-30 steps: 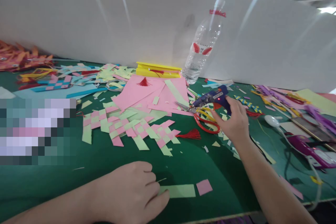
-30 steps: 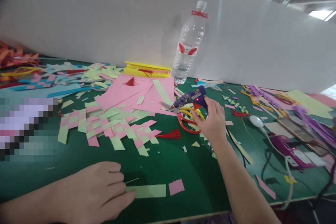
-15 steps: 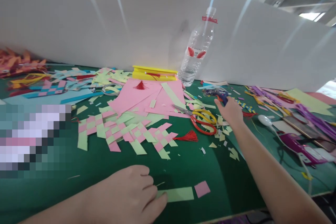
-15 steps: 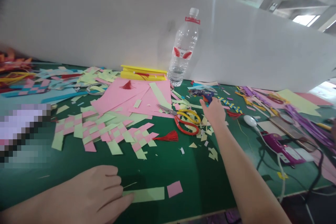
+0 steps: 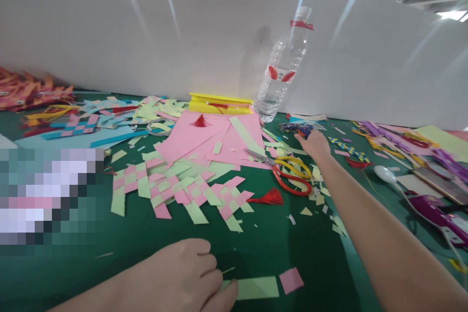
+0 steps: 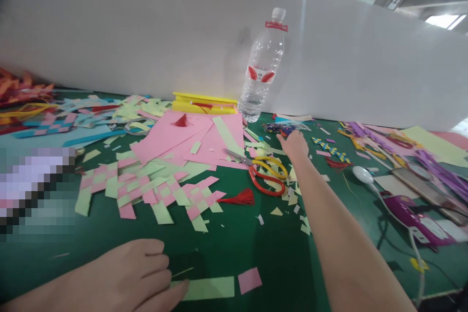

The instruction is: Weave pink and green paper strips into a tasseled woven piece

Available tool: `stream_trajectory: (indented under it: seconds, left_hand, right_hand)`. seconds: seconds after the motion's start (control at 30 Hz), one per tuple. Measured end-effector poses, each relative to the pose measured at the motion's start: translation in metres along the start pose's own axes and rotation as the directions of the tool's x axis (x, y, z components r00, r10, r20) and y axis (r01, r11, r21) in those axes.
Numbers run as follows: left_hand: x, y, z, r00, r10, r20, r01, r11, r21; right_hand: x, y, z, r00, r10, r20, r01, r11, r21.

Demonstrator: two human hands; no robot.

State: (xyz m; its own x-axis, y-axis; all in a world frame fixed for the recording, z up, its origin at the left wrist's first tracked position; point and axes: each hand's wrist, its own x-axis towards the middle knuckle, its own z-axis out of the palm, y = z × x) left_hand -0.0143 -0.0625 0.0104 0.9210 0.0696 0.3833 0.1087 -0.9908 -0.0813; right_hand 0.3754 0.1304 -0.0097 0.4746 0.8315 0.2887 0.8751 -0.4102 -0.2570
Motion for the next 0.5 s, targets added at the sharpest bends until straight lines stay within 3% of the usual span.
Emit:
stream_trajectory:
  seconds: [0.23, 0.4, 0.5]
  left_hand:
    - [0.000, 0.000, 0.002, 0.997, -0.049, 0.052, 0.050, 0.999, -0.010]
    - [-0.004, 0.001, 0.007, 0.999, 0.001, 0.037, -0.001, 1.000, 0.004]
    - [-0.006, 0.005, 0.007, 0.995, -0.081, 0.063, 0.079, 0.996, 0.043]
  right_hand:
    - [0.008, -0.002, 0.001, 0.995, -0.094, -0.025, 0.095, 0.993, 0.075]
    - [0.001, -0.011, -0.015, 0.980, -0.174, -0.100, 0.184, 0.977, 0.108]
    - [-0.010, -0.024, -0.029, 0.962, -0.248, -0.111, 0.261, 0.958, 0.123]
